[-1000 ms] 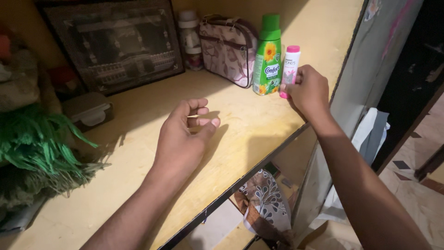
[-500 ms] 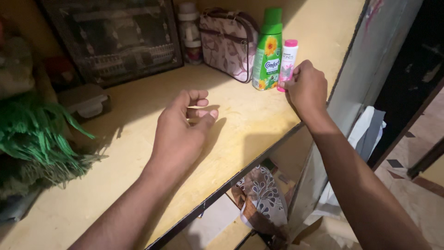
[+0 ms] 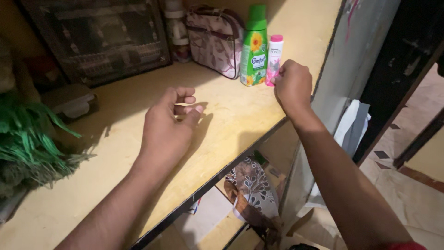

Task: The person organizes various household items by moving them from a cluttered chair to a shelf. They handle a cosmetic bag, spray bottles, a wallet, a plastic container, and a red box, placing each item onto the shelf.

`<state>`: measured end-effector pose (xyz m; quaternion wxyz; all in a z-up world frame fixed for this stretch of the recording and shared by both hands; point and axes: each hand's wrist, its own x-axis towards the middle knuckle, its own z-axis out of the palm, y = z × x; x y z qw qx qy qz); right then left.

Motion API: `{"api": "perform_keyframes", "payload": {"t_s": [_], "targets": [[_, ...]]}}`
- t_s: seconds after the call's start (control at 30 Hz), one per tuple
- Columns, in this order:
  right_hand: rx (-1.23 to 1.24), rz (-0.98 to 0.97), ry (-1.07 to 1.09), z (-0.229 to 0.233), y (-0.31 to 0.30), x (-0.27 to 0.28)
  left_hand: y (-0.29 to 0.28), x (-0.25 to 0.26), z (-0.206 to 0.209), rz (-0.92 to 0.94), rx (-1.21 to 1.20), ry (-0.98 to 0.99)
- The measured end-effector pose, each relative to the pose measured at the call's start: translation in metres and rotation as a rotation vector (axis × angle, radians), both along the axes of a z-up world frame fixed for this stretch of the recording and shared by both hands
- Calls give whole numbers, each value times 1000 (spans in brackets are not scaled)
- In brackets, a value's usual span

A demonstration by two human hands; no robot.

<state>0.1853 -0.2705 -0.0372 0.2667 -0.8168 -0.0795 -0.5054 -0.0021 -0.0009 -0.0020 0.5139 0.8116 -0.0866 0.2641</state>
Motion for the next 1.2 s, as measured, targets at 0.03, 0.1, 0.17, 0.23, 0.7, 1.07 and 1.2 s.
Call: {"api": "perform_keyframes", "payload": {"t_s": [0.03, 0.1, 0.17, 0.23, 0.7, 1.07, 1.2], "targets": [[-11, -13, -5, -1, 0, 0, 0, 0, -1, 1, 2, -6], [-8, -23, 1, -1, -1, 0, 0, 0, -1, -10, 3, -19], [20, -18, 23, 0, -1, 1, 1, 0, -1, -17, 23, -31], [66, -13, 37, 1, -2, 2, 2, 0, -1, -22, 58, -44], [13, 228, -107, -26, -25, -40, -13, -9, -8, -24, 350, -114], [-271, 334, -69, -51, -76, -136, -65, -19, -14, 4, 1042, -561], [-334, 230, -76, -56, -105, -174, -116, -14, -34, -57, 1001, -546]]}}
